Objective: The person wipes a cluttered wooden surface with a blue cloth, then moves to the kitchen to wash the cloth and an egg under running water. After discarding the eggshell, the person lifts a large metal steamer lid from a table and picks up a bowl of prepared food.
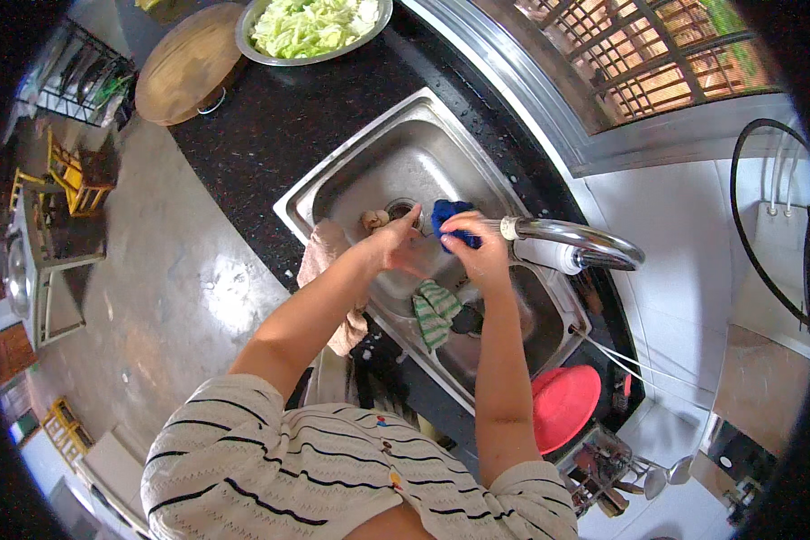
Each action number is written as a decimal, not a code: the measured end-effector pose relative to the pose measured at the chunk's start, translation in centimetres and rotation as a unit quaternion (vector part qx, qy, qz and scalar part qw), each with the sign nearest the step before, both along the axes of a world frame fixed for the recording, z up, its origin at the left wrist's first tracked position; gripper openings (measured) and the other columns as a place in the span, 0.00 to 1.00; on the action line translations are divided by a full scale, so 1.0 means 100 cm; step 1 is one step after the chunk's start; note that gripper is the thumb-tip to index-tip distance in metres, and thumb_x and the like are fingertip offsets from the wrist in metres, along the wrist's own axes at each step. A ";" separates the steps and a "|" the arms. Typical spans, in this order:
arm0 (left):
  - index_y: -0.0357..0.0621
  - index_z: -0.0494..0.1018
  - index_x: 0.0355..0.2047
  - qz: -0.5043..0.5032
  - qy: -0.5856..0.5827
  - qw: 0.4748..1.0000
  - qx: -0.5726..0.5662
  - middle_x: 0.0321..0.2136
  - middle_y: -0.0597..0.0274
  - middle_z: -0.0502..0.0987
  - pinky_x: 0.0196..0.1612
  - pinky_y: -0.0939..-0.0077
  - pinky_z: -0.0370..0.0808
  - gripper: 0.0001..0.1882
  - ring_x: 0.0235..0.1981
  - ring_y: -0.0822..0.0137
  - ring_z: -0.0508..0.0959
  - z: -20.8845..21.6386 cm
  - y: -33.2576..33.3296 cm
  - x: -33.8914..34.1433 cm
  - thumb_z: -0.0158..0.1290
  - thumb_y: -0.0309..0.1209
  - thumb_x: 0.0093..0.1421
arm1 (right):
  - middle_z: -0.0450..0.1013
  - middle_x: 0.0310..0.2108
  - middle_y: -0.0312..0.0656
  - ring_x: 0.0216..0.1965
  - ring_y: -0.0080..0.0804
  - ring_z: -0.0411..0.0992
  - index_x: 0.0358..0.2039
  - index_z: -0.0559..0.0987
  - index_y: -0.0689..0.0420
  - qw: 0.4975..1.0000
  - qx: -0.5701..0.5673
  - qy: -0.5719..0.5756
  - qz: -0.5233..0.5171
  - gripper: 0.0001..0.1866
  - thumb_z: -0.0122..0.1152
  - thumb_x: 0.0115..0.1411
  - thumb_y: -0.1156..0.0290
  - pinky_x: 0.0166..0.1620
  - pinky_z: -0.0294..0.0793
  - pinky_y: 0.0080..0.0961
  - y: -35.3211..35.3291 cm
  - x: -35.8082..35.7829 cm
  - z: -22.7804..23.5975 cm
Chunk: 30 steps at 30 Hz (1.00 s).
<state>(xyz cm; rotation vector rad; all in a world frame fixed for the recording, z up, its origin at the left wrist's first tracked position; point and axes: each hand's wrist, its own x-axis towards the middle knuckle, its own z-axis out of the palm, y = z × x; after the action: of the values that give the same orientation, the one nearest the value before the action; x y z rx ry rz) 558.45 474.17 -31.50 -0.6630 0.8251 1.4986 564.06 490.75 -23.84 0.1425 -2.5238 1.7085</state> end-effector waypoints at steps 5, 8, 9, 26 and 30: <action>0.42 0.72 0.35 0.057 -0.003 0.987 0.147 0.33 0.57 0.78 0.37 0.47 0.76 0.25 0.34 0.57 0.78 -0.090 0.024 -0.006 0.49 0.54 0.59 | 0.76 0.31 0.39 0.37 0.31 0.73 0.27 0.78 0.60 0.989 -0.023 -0.064 0.133 0.11 0.64 0.43 0.87 0.44 0.71 0.26 -0.018 0.018 0.029; 0.45 0.72 0.37 0.022 -0.038 0.995 0.094 0.33 0.59 0.77 0.38 0.52 0.76 0.22 0.34 0.60 0.78 -0.089 0.017 -0.004 0.51 0.52 0.59 | 0.75 0.33 0.39 0.38 0.30 0.73 0.27 0.77 0.59 0.988 -0.024 -0.098 0.116 0.11 0.64 0.44 0.87 0.43 0.72 0.26 -0.002 0.022 0.035; 0.47 0.72 0.41 0.053 -0.027 0.995 0.077 0.42 0.56 0.76 0.42 0.59 0.76 0.28 0.37 0.59 0.77 -0.079 0.018 0.005 0.47 0.59 0.57 | 0.75 0.33 0.39 0.38 0.29 0.73 0.28 0.77 0.59 0.990 -0.035 -0.108 0.089 0.10 0.64 0.44 0.87 0.43 0.71 0.25 0.007 0.016 0.036; 0.44 0.62 0.55 0.345 -0.028 0.834 0.431 0.49 0.53 0.68 0.50 0.63 0.68 0.27 0.49 0.52 0.70 0.067 0.038 0.048 0.51 0.42 0.57 | 0.54 0.62 0.45 0.58 0.41 0.60 0.58 0.63 0.55 0.549 -0.829 -0.001 0.103 0.30 0.57 0.59 0.56 0.60 0.63 0.37 -0.071 -0.015 -0.030; 0.41 0.58 0.57 0.237 -0.206 0.810 0.495 0.41 0.56 0.70 0.30 0.82 0.72 0.31 0.34 0.68 0.73 0.049 0.028 0.051 0.52 0.43 0.58 | 0.50 0.64 0.49 0.55 0.45 0.63 0.60 0.61 0.52 0.590 -0.798 0.061 0.112 0.29 0.57 0.61 0.62 0.58 0.66 0.38 -0.045 -0.010 -0.073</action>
<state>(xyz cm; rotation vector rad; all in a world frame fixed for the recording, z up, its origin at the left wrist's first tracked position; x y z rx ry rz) 563.55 476.97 -26.56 -0.3526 -0.5307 1.8596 563.08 486.20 -31.11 0.3603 -0.1005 3.0148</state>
